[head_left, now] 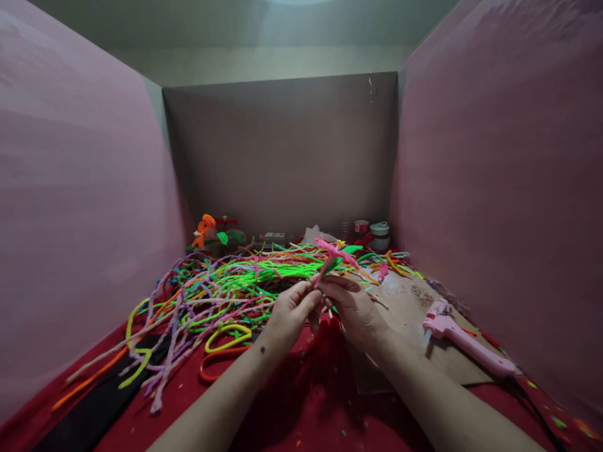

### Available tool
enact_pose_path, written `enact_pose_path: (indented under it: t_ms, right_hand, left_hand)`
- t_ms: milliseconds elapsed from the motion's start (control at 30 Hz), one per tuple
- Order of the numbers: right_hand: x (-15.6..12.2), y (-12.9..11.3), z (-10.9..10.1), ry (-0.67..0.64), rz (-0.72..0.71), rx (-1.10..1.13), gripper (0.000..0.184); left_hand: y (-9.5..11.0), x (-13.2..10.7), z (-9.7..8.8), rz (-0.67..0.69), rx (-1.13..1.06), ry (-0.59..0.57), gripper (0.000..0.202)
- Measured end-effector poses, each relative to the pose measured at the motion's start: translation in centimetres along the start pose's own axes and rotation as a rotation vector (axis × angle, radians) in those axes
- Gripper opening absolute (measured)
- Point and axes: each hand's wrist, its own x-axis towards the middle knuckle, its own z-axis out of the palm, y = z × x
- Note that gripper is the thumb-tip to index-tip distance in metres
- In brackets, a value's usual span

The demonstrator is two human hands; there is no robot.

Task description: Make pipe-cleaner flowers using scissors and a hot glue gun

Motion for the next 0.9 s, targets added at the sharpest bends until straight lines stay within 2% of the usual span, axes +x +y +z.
enact_pose_path:
  t_ms: [100,167,233,333,433,600,733,900]
  right_hand:
    - [-0.1,0.1,0.3,0.018,-0.023,-0.029,0.008]
    - [-0.2,0.1,0.5,0.040,-0.023,-0.060,0.008]
    - [-0.3,0.1,0.6,0.060,-0.028,-0.091,0.008]
    - [-0.3,0.3,0.7,0.064,-0.052,-0.112,0.004]
    - [-0.2,0.4,0.7,0.039,-0.065,-0.122,0.007]
    - [-0.1,-0.1,0.7,-0.054,-0.105,-0.208,0.015]
    - [0.0,-0.7,0.4,-0.069,-0.109,-0.263,0.014]
    - [0.3,-0.6,-0.7,-0.150,0.008,-0.135,0.011]
  left_hand:
    - [-1.1,-0.1,-0.1,0.201,0.444,0.167,0.016]
    - [-1.7,-0.2,-0.3,0.325,0.698,0.222,0.016]
    - [-2.1,-0.2,-0.6,0.394,0.865,0.223,0.015]
    - [-2.3,-0.1,-0.8,0.409,0.939,0.186,0.016]
    - [-2.1,0.0,-0.7,0.356,0.839,0.193,0.016]
    - [-1.0,-0.1,-0.1,0.074,0.320,0.144,0.019]
    - [0.0,-0.1,0.1,-0.050,0.039,0.089,0.020]
    - [0.3,-0.2,0.1,-0.117,-0.231,-0.009,0.026]
